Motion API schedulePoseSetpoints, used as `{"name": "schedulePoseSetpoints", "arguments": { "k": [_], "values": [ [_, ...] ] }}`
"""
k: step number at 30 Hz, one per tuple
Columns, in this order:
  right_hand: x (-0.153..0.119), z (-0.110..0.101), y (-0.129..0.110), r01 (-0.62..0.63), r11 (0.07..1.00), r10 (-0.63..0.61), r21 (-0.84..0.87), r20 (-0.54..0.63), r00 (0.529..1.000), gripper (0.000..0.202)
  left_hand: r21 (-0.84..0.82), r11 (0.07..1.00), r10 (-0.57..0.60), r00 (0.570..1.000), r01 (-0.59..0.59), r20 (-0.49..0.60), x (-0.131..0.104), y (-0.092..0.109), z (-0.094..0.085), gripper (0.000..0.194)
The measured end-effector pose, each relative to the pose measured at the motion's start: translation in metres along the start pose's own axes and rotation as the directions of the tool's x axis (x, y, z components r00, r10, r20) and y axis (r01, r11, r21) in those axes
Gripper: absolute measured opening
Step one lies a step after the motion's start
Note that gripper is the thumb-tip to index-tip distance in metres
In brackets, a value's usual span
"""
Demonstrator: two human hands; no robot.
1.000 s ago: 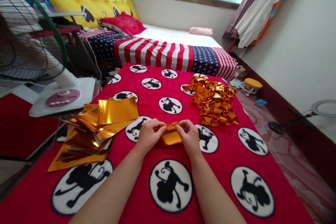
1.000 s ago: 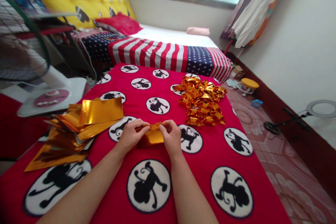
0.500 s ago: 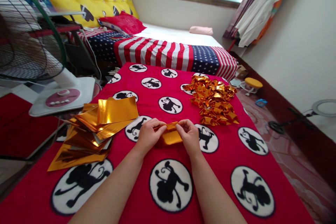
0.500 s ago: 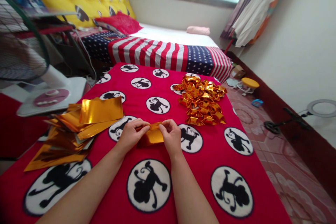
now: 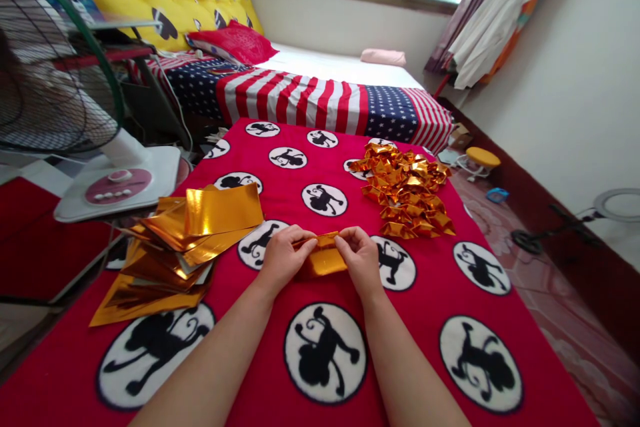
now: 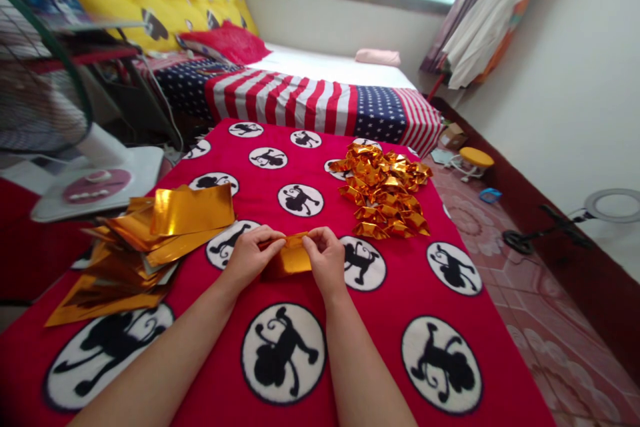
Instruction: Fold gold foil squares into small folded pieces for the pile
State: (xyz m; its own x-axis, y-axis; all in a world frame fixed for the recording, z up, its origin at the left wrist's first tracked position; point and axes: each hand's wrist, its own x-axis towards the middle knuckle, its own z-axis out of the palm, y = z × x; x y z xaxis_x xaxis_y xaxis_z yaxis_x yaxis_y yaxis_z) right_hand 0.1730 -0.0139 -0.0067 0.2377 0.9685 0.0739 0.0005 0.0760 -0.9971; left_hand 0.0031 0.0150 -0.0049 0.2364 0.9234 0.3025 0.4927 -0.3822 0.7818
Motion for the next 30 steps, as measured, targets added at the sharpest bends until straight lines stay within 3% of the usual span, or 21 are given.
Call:
{"name": "schedulePoseSetpoints", "arguments": {
  "k": [24,30],
  "values": [
    [0.0008,0.0004,0.0012,0.002,1.000,-0.002,-0.004,0.006,1.000,0.023,0.001,1.000,0.008,1.000,-0.008,-0.008,0.0010,-0.0004,0.0007,0.012],
    [-0.0005,0.0014,-0.0006,0.006,1.000,-0.006,0.013,0.012,1.000,0.021,-0.076,0.997,0.002,0.999,-0.005,-0.036,0.0008,0.0007,-0.0007,0.011]
  ]
}}
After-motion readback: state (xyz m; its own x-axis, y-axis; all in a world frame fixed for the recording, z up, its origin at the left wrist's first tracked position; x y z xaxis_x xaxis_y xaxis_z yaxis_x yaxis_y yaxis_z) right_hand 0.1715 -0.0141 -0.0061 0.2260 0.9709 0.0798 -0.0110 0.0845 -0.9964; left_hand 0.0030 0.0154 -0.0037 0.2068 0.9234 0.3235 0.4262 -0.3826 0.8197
